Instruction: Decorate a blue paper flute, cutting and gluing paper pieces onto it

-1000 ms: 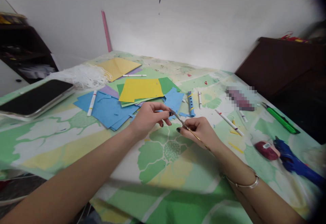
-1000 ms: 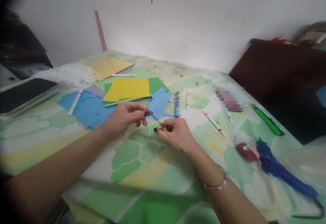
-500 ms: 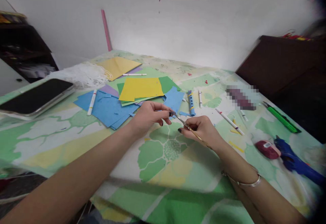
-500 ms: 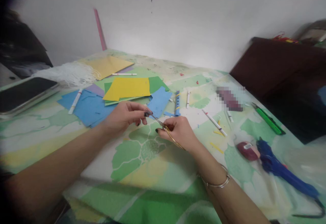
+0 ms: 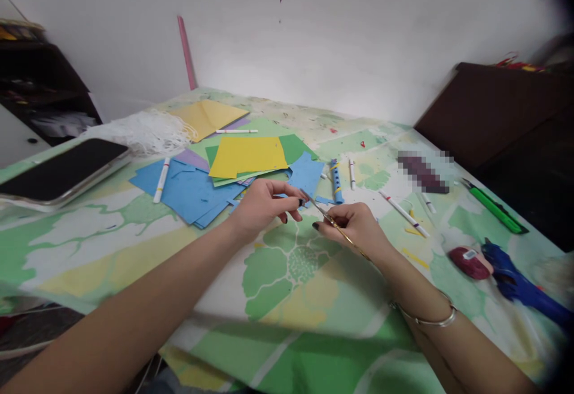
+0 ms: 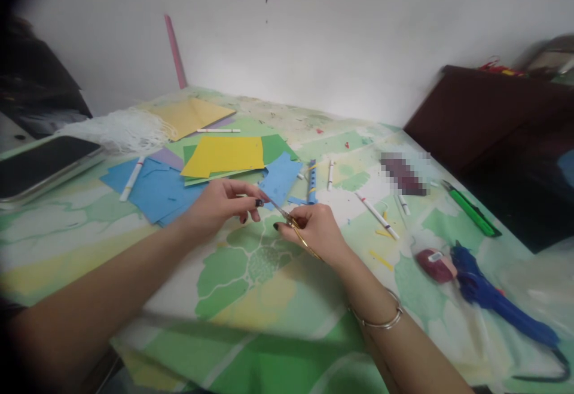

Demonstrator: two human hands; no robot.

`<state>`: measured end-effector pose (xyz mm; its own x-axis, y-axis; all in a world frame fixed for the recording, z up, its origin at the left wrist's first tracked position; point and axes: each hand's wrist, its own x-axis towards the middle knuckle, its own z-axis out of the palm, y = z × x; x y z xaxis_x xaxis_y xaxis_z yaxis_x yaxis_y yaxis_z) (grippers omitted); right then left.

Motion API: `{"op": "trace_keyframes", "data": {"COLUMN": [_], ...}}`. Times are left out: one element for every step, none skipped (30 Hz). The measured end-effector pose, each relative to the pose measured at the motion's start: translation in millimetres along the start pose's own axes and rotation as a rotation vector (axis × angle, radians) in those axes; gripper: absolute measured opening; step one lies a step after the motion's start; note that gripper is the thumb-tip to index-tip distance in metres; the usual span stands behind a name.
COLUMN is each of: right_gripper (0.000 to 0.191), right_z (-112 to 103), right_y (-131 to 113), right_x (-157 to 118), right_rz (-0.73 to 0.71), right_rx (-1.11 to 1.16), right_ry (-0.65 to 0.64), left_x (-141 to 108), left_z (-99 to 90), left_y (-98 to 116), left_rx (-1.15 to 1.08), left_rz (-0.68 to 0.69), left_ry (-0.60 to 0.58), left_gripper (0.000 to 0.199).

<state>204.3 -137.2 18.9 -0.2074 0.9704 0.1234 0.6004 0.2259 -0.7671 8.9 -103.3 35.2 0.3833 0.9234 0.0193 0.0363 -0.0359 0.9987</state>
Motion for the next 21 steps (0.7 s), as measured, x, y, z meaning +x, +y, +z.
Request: {"op": "trace_keyframes", "data": {"right_gripper": [0.03,0.028,0.026,0.023,0.022,0.022,0.021,0.021,0.02,0.02,0.019,0.02,0.02,0.02,0.02,0.019,0.019,0.018,0.017,0.016,0.015], "right_z": [1,1,2,3,4,5,6,7,8,9,10,11,11,12,13,14,15,16,16,17,17], "right_y": [-2,-4,-6,-9,-11,-13,-14,-16,-17,-17,-17,-18,-18,-18,-18,-18,-18,-17,-17,-16,-16], "right_x": [-1,-1,-2,-2,-2,-3,-3,-3,-3,-3,-3,-3,-3,-3,-3,-3,-3,-3,-3,-3,-3], "right_rz": [0.048,0.1,0.147,0.18,0.199,0.204,0.202,0.198,0.195,0.199,0.206,0.216,0.225,0.23,0.23,0.227,0.224,0.219,0.214,0.207,0.201], "right_rx": [0.066,0.141,0.219,0.291,0.355,0.409,0.455,0.49,0.514,0.529,0.538,0.542,0.544,0.542,0.539,0.534,0.528,0.524,0.522,0.524,0.525], "right_ry": [0.011,0.024,0.036,0.045,0.055,0.063,0.073,0.085,0.096,0.103,0.103,0.096,0.084,0.068,0.054,0.042,0.033,0.023,0.012,0.0,-0.01], "left_x": [-1,-2,-2,-3,-3,-3,-3,-3,-3,-3,-3,-3,-3,-3,-3,-4,-4,-4,-4,-4,-4], "left_z": [0.2,0.5,0.9,1.4,2.0,2.8,3.6,4.6,5.5,6.5,7.4,8.2,8.9,9.5,10.0,10.4,10.8,11.0,11.2,11.3,11.4], "left_y": [1,1,1,1,1,1,1,0,0,-1,-1,-2,-3,-3,-4,-4,-5,-5,-5,-6,-6], "left_rx": [-0.002,-0.005,-0.007,-0.004,0.002,0.009,0.015,0.021,0.03,0.039,0.049,0.06,0.07,0.077,0.082,0.088,0.094,0.101,0.106,0.111,0.116], "left_rz": [0.004,0.005,0.003,-0.001,-0.006,-0.01,-0.014,-0.018,-0.022,-0.028,-0.034,-0.042,-0.05,-0.058,-0.063,-0.066,-0.067,-0.066,-0.065,-0.066,-0.069], "left_ry": [-0.015,-0.032,-0.051,-0.074,-0.096,-0.115,-0.132,-0.144,-0.153,-0.158,-0.162,-0.168,-0.171,-0.173,-0.175,-0.177,-0.178,-0.178,-0.178,-0.179,-0.181], "left_gripper": [0.008,0.007,0.007,0.008,0.008,0.008,0.008,0.009,0.009,0.009,0.008,0.008,0.008,0.008,0.008,0.007,0.007,0.007,0.007,0.007,0.006]}}
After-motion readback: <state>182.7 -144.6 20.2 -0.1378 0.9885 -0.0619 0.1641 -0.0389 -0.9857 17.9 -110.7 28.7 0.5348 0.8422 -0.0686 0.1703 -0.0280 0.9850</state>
